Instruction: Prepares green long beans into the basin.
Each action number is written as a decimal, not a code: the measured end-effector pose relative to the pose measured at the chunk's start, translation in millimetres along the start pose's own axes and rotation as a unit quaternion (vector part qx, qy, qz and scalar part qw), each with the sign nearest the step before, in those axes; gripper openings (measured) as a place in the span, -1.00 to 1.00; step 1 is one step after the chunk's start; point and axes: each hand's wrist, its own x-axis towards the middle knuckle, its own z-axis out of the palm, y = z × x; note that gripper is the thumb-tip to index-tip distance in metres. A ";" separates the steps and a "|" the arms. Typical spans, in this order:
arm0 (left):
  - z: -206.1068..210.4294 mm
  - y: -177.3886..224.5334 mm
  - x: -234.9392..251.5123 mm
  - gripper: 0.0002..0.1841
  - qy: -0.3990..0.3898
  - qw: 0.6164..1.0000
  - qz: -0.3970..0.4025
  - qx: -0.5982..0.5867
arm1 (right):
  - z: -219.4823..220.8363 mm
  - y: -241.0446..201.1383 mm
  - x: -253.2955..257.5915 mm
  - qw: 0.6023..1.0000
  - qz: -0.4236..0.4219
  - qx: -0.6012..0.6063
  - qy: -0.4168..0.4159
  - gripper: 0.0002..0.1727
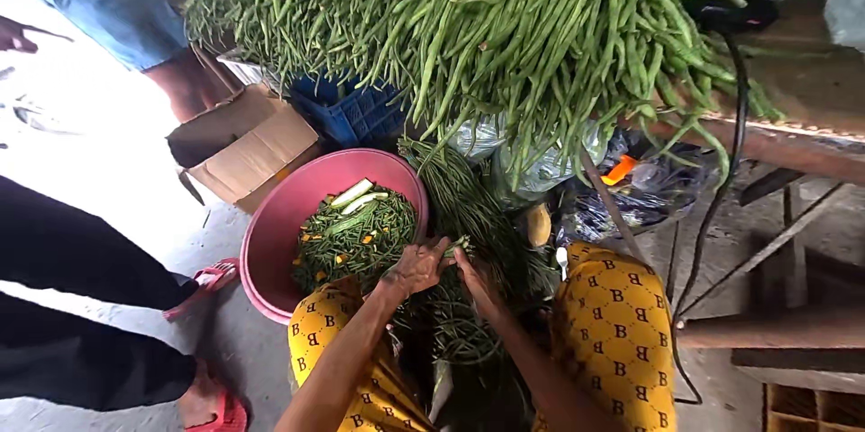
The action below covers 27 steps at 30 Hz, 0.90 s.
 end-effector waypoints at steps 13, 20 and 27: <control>50.1 -10.4 11.2 -0.70 0.177 0.968 0.101 0.149 | 13.7 21.6 -8.0 0.990 0.095 0.105 0.016 -0.41; 53.3 -10.2 14.1 -0.67 0.186 0.963 0.110 0.160 | 12.7 24.2 -5.7 0.987 0.112 0.113 0.031 -0.40; 57.1 -12.2 13.1 -0.69 0.196 0.958 0.131 0.165 | 11.5 30.2 0.0 0.989 0.093 0.111 0.023 -0.42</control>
